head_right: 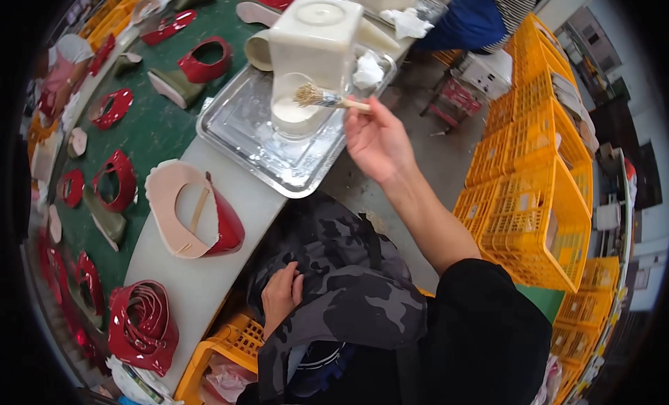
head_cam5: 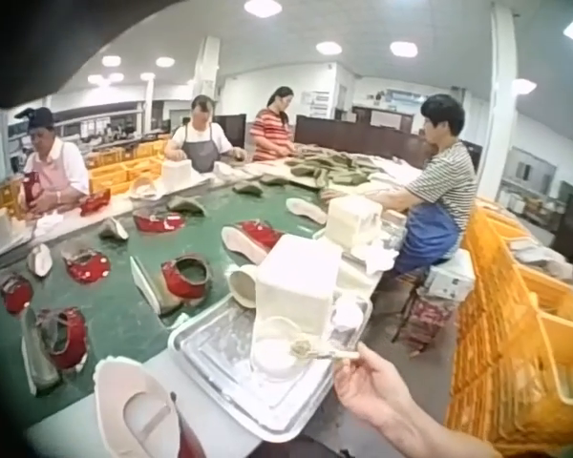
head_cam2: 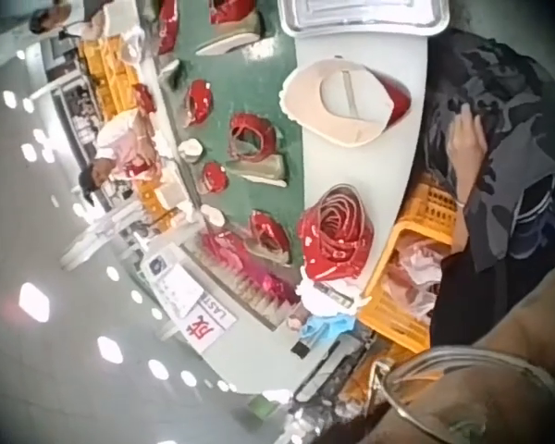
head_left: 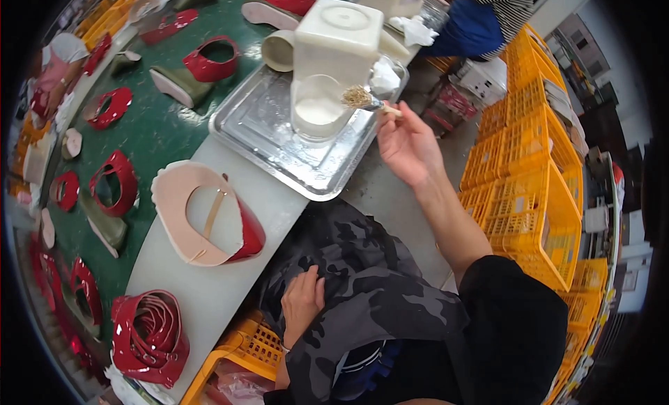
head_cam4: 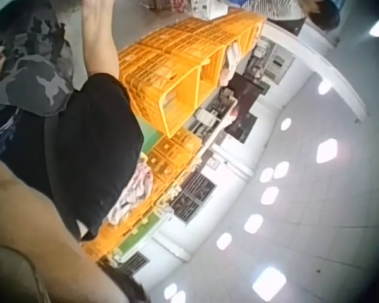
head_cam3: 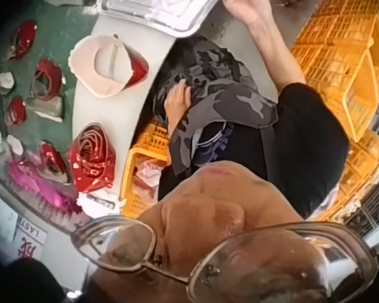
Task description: The person takes shoe uppers from a crate, applies adhesive along the edges of the shoe components using a brush, and places them on the workbench.
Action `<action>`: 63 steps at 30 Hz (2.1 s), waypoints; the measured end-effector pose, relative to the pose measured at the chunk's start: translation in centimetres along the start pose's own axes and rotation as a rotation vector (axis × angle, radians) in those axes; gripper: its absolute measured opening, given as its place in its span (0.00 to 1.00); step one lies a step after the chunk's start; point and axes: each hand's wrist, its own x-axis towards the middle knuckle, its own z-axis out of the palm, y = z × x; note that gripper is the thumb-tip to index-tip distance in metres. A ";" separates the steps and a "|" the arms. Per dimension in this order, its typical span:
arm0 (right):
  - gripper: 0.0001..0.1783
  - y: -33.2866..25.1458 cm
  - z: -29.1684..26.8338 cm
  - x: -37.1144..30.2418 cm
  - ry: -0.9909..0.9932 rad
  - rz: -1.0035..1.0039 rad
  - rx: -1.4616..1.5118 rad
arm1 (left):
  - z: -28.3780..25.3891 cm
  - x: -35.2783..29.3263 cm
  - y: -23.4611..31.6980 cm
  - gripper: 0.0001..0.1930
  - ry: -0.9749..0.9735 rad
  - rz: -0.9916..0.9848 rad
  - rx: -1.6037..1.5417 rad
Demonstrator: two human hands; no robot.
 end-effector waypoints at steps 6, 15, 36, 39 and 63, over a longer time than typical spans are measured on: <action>0.14 2.3 0.7 -1.7 -0.095 0.217 0.243 | 0.3 -0.1 0.1 0.11 -0.018 -0.023 0.011; 0.15 3.0 0.5 -1.5 -0.164 0.398 0.326 | 0.8 0.1 -0.5 0.11 -0.034 -0.024 0.023; 0.10 2.7 1.1 -1.5 -0.170 0.250 0.038 | 0.9 0.5 -0.5 0.13 -0.057 -0.015 0.023; 0.10 2.6 1.0 -1.4 -0.168 0.244 0.032 | 0.9 0.6 -0.5 0.12 -0.061 -0.015 0.029; 0.03 1.2 -1.6 2.3 -0.367 -0.834 -1.772 | 1.1 1.7 -0.9 0.13 -0.034 0.007 0.018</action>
